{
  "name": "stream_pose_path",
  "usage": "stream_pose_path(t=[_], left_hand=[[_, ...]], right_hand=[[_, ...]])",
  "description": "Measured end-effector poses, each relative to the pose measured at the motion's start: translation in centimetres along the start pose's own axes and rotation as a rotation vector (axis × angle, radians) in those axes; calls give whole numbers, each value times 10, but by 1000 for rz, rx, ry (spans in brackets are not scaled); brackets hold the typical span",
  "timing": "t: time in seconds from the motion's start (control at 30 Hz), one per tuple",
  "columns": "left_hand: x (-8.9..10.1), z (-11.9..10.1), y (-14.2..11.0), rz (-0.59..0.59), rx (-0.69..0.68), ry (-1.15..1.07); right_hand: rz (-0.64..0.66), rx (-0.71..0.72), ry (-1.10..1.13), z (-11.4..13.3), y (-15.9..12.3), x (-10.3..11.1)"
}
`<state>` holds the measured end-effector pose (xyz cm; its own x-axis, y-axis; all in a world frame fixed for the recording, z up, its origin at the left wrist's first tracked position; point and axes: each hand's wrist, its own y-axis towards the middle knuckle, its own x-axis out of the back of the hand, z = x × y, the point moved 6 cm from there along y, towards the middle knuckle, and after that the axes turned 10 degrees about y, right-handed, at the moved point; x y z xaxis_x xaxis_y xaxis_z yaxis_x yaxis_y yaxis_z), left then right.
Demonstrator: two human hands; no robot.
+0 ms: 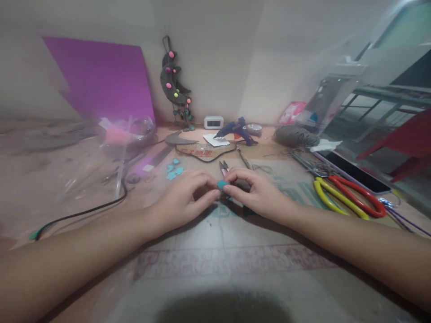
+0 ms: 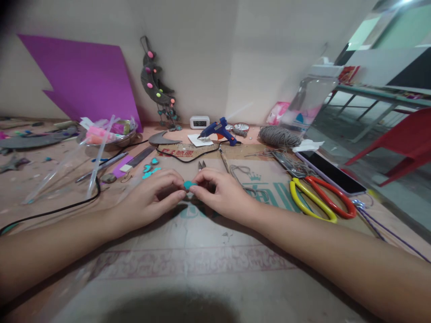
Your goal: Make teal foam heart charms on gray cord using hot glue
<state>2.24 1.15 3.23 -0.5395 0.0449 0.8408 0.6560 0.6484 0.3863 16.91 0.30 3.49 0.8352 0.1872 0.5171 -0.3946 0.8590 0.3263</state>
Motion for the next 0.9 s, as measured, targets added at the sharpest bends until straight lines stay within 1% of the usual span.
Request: stream_pose_path(t=[0.17, 0.3, 0.37, 0.5, 0.63, 0.7, 0.8, 0.9], left_hand=[[1, 0, -1, 3, 6, -11], [4, 3, -2, -71, 45, -22], [4, 4, -2, -95, 39, 5], [8, -1, -4, -157, -56, 120], [11, -11, -7, -200, -224, 265], [13, -14, -8, -248, -292, 310], [15, -16, -9, -322, -329, 353], [15, -16, -8, -309, -343, 370]], right_hand=[[26, -6, -7, 2, 0, -2], [-15, -49, -2, 0, -1, 1], [-32, -79, 7, -1, -1, 2], [-47, -95, -14, -2, -1, 2], [-19, -127, 7, -5, 0, 0], [10, -136, 31, -5, 0, -1], [48, -135, 60, -4, -1, -3], [51, -130, 80, -3, -1, -3]])
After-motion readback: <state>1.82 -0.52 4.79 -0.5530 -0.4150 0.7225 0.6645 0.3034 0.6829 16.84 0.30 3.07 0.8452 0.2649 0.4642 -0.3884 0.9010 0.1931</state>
